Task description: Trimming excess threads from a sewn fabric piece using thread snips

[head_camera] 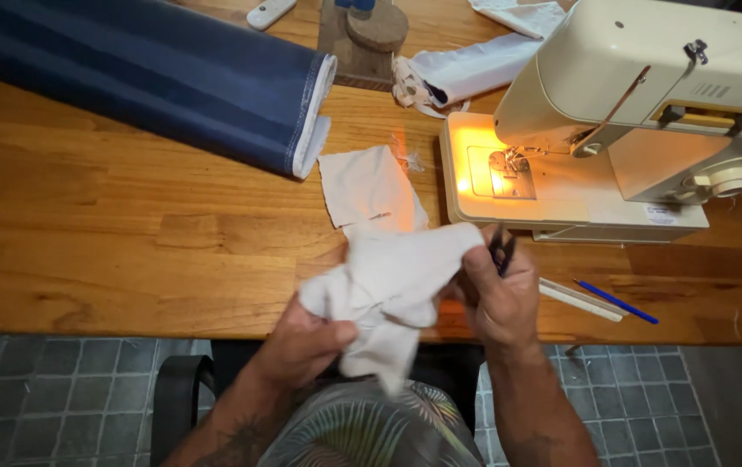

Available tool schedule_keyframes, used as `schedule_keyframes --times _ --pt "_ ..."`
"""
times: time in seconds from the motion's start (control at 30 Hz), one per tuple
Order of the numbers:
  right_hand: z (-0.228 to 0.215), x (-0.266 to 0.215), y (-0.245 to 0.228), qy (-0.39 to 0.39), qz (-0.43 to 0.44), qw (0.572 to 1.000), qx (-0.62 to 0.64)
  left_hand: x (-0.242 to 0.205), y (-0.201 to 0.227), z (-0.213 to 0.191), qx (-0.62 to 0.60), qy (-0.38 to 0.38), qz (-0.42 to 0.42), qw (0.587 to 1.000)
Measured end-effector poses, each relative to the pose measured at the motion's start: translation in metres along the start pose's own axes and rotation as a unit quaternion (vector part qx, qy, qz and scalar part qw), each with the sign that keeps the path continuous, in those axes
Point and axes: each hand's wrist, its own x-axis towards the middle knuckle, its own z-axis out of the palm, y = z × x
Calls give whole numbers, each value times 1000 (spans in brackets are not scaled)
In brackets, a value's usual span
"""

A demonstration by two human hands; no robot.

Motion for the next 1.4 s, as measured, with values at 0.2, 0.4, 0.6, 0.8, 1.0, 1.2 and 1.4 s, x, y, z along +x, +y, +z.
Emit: schedule_keyframes --times 0.2,0.4,0.6,0.8,1.0,1.2,1.4 --pt "12 11 -6 -27 -36 947 -318 0 16 6 239 112 5 964" --pt "34 6 -15 78 23 924 -374 0 21 29 268 241 -13 933" --pt "38 -67 -37 57 -6 888 -456 0 31 51 340 294 24 893" --pt "49 -97 -55 -138 87 889 -428 1 28 68 342 384 28 857" --pt "65 -95 -45 -147 92 905 -388 -4 11 58 344 376 102 855" --pt "73 -87 -50 -151 130 912 -360 -8 8 50 372 370 130 841" --pt "67 -89 -37 -120 221 945 -210 -13 -9 23 451 343 156 809"
